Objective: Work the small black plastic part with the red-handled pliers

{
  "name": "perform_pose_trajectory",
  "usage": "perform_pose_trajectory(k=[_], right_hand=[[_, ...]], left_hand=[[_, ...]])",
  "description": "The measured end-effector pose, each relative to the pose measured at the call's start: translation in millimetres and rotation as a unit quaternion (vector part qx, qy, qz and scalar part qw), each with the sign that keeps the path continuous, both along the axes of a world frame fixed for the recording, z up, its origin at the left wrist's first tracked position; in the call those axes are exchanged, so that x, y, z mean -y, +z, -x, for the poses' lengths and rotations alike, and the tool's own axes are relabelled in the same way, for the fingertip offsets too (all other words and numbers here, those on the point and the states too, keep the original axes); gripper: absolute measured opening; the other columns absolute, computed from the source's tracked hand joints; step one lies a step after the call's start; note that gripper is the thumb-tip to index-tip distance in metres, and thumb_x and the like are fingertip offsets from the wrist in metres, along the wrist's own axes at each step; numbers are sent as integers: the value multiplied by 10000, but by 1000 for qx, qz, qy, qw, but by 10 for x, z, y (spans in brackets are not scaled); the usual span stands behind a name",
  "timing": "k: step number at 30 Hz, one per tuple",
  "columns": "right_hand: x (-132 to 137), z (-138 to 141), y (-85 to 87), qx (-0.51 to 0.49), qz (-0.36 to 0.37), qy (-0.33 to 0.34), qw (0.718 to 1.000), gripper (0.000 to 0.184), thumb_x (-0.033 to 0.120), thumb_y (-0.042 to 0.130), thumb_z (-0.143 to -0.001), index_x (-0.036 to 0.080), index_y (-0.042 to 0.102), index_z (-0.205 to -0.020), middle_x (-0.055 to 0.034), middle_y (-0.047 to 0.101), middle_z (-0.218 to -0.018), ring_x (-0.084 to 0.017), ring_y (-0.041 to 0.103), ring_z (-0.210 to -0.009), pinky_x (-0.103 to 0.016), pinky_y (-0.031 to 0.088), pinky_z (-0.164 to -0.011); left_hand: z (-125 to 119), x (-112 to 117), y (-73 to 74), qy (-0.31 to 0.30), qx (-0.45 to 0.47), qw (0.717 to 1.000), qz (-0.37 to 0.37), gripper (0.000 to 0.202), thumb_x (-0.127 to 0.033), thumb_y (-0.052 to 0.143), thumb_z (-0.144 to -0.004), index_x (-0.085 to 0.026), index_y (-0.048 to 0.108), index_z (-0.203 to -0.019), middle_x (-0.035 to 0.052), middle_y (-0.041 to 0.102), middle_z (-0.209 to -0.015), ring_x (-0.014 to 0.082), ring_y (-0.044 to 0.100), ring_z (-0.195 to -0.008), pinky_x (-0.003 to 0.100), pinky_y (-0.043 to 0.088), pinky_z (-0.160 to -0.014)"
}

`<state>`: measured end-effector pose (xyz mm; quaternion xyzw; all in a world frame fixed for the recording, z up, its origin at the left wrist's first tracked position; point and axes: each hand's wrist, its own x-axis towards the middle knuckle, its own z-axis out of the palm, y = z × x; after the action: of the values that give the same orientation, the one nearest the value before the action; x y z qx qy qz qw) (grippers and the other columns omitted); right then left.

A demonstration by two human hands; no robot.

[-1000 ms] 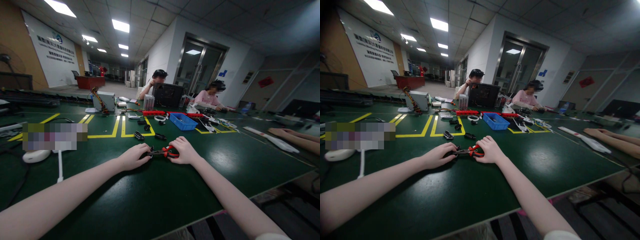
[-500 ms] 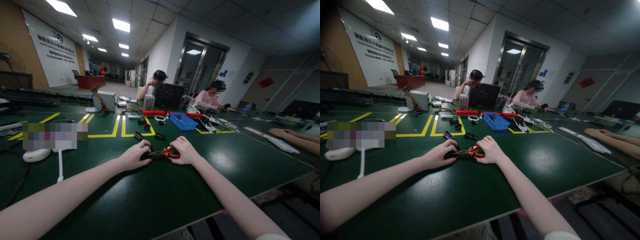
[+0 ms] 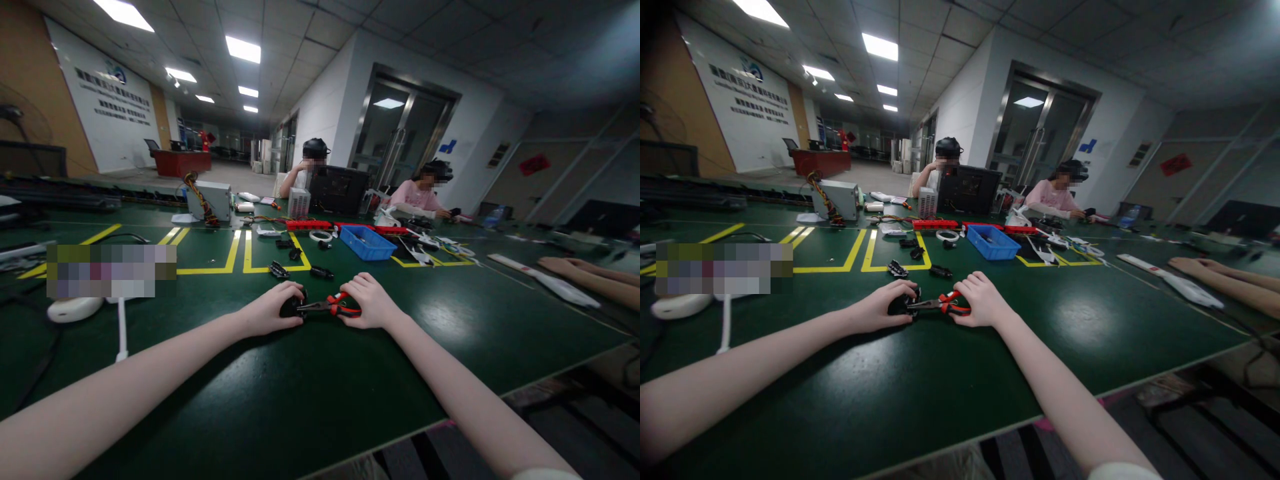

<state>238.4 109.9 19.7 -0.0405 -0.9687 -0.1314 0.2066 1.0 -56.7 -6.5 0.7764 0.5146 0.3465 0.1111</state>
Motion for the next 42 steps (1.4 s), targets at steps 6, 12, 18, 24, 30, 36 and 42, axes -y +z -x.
perform_pose_trajectory(k=[6, 12, 18, 24, 30, 36, 42], right_hand=[[5, 0, 17, 6, -3, 3, 1000, 399, 488, 591, -730, 154, 577, -948, -86, 591, -826, -231, 506, -787, -390, 370, -820], [-9, -11, 8, 4, 2, 7, 1000, 413, 488, 588, -738, 146, 575, -970, -95, 591, -855, -234, 506, -806, -383, 378, -807], [-11, -11, 1, -3, 17, 4, 1000, 412, 476, 600, -727, 152, 576, -980, -93, 593, -854, -235, 512, -809, -381, 382, -803], [7, 10, 3, -1, 14, 7, 1000, 395, 465, 604, -717, 153, 575, -957, -85, 594, -829, -228, 514, -784, -376, 377, -798], [4, 18, -6, 8, 2, 2, 1000, 406, 485, 588, -728, 144, 575, -948, -90, 588, -826, -226, 508, -779, -372, 366, -794], [-14, 17, -20, 44, 1, -23, 999, 418, 506, 583, -743, 146, 571, -957, -92, 580, -836, -222, 495, -779, -341, 353, -730], [-21, 20, -34, 55, 7, -28, 998, 416, 519, 568, -764, 149, 566, -955, -91, 578, -843, -217, 489, -779, -328, 349, -719]], left_hand=[[19, -16, 1, -26, 4, 1000, -1, 410, -278, 703, -777, -193, 550, -1148, 120, 494, -1289, 246, 516, -1169, 420, 421, -1003], [21, -15, 1, -7, -10, 1000, 5, 419, -345, 724, -764, -186, 572, -1120, 96, 568, -1135, 233, 563, -1045, 377, 472, -921], [7, 1, 7, -11, -29, 1000, 5, 387, -356, 700, -787, -191, 579, -1115, 89, 562, -1126, 222, 561, -1027, 352, 474, -903], [-31, 42, 59, 6, -48, 998, -27, 349, -307, 694, -774, -194, 589, -1087, 75, 572, -1094, 216, 570, -998, 341, 482, -891], [-54, 75, 77, 44, -66, 996, -38, 315, -334, 697, -760, -215, 606, -1037, 46, 564, -1109, 201, 601, -945, 329, 505, -852], [-57, 77, 69, 54, -82, 994, -46, 282, -361, 675, -789, -203, 619, -1016, 65, 527, -1184, 214, 591, -974, 354, 495, -876], [-50, 38, 54, 49, -59, 996, -53, 128, -278, 567, -881, -189, 647, -922, 55, 583, -1077, 181, 598, -929, 314, 490, -848]])
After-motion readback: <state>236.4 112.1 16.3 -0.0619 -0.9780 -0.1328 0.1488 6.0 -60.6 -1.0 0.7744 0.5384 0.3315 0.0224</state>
